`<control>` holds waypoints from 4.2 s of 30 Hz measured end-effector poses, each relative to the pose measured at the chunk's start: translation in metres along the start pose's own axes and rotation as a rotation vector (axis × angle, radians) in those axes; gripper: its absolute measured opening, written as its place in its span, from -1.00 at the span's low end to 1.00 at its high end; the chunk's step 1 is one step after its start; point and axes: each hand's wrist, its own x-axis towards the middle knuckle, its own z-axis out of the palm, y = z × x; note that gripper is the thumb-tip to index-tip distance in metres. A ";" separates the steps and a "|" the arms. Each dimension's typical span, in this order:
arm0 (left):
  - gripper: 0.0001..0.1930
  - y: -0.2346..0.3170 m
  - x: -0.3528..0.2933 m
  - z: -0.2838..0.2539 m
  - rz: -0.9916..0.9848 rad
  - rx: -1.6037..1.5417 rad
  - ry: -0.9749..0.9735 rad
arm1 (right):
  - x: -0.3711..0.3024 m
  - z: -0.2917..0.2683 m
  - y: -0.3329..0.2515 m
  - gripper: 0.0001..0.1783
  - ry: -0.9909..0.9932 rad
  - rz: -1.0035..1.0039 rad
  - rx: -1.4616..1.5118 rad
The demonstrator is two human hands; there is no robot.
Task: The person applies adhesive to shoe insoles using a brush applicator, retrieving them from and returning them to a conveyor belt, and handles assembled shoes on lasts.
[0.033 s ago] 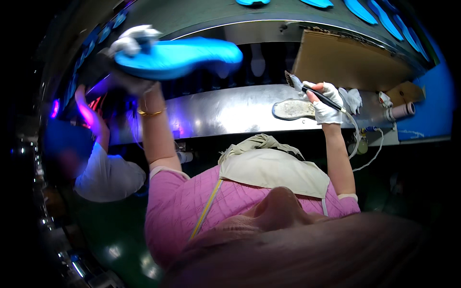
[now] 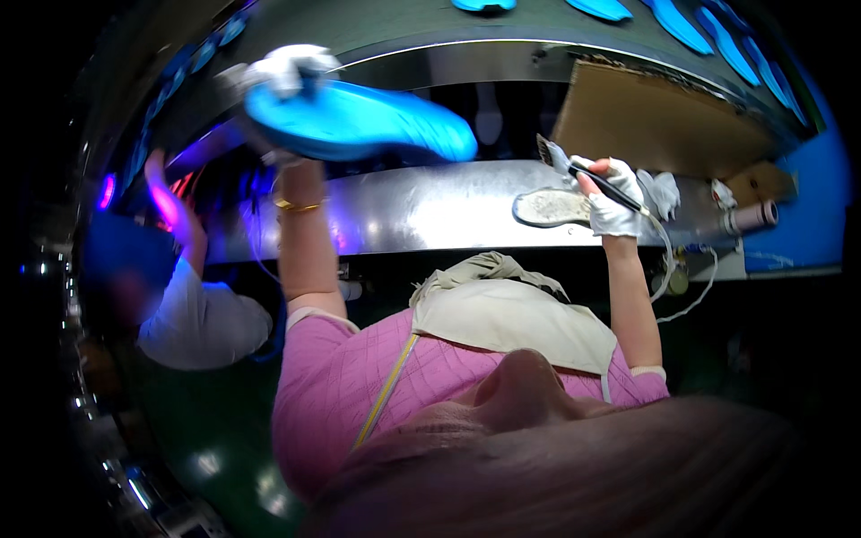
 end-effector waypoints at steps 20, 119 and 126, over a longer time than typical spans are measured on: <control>-0.05 -0.086 -0.165 0.176 -1.194 -0.783 0.378 | 0.028 0.049 -0.021 -0.78 0.038 -0.143 -0.120; -0.30 -0.114 -0.108 0.116 -1.417 -0.097 -0.232 | 0.029 0.018 -0.016 -0.91 -0.664 -0.145 -0.397; -0.10 -0.100 -0.114 0.079 -1.010 -0.870 0.134 | 0.017 0.001 -0.036 -0.84 -0.425 0.221 -0.001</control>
